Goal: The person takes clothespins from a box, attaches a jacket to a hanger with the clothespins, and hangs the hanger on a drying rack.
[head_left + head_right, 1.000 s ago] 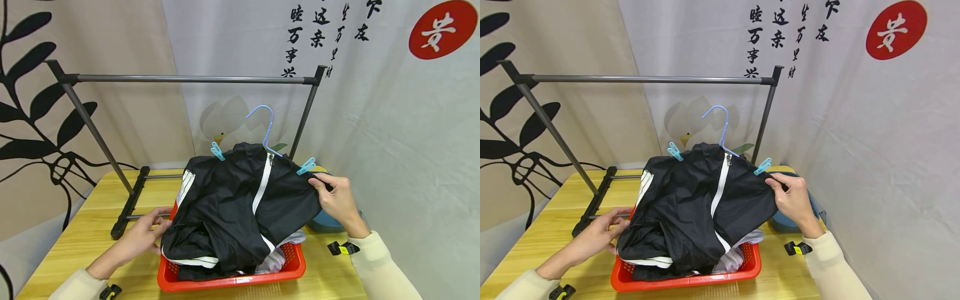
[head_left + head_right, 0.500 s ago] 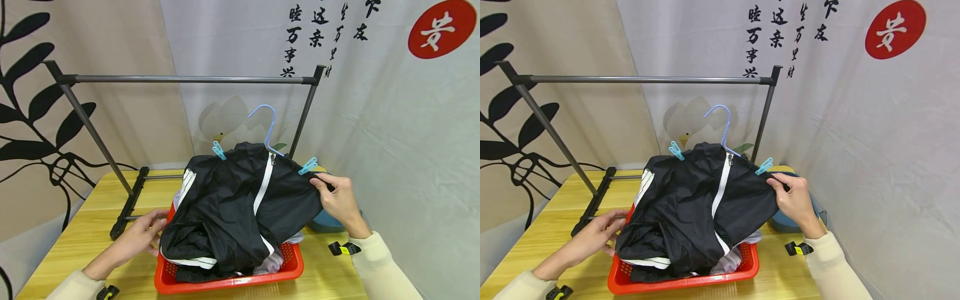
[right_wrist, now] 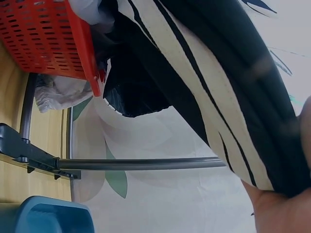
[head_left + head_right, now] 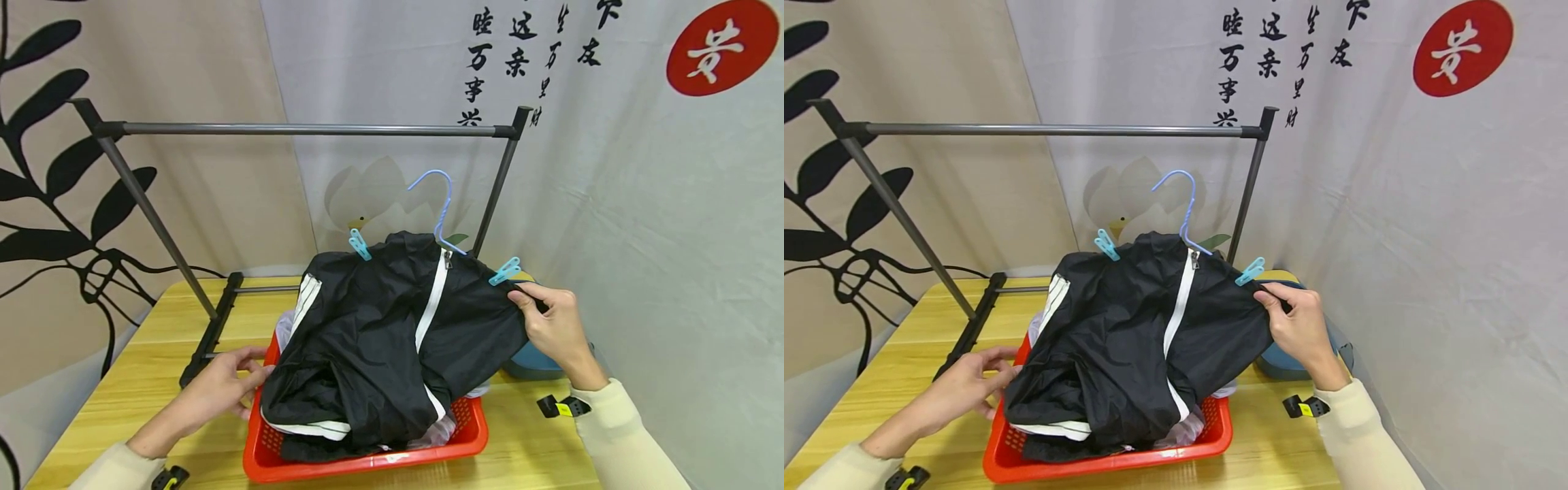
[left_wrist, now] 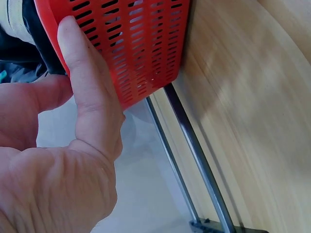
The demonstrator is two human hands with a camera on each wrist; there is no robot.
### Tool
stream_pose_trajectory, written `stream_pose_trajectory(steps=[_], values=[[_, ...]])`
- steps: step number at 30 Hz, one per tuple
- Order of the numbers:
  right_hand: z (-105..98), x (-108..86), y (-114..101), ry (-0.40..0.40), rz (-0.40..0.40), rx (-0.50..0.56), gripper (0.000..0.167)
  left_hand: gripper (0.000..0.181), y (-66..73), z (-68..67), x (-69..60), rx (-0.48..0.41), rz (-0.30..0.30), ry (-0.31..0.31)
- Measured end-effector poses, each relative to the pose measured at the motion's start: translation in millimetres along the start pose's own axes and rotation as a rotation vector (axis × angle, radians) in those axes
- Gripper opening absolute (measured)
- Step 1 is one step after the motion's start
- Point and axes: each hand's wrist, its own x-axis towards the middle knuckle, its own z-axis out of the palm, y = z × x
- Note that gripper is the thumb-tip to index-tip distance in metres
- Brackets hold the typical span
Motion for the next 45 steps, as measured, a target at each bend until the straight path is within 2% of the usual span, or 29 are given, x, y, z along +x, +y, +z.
stream_pose_trajectory(steps=[6,15,24,40,45], values=[[-2,-0.2,-1,-0.017,0.009,0.004,0.019,0.072,-0.8,-6.8,-0.5,0.015,-0.012,0.028],[-1,0.9,-1,-0.012,0.004,0.004,0.018,0.069,-6.6,-19.4,-1.4,0.044,-0.029,0.054],[-2,4.3,0,-0.009,-0.008,0.013,0.019,0.07,-11.7,-34.3,-4.0,0.053,-0.062,0.045],[-6,7.0,3,-0.017,-0.02,0.009,0.022,0.073,-32.3,-66.7,-11.1,0.073,-0.083,0.025],[-7,6.9,3,-0.018,-0.024,0.002,0.022,0.074,-35.1,-75.6,-12.5,0.099,-0.125,0.041]])
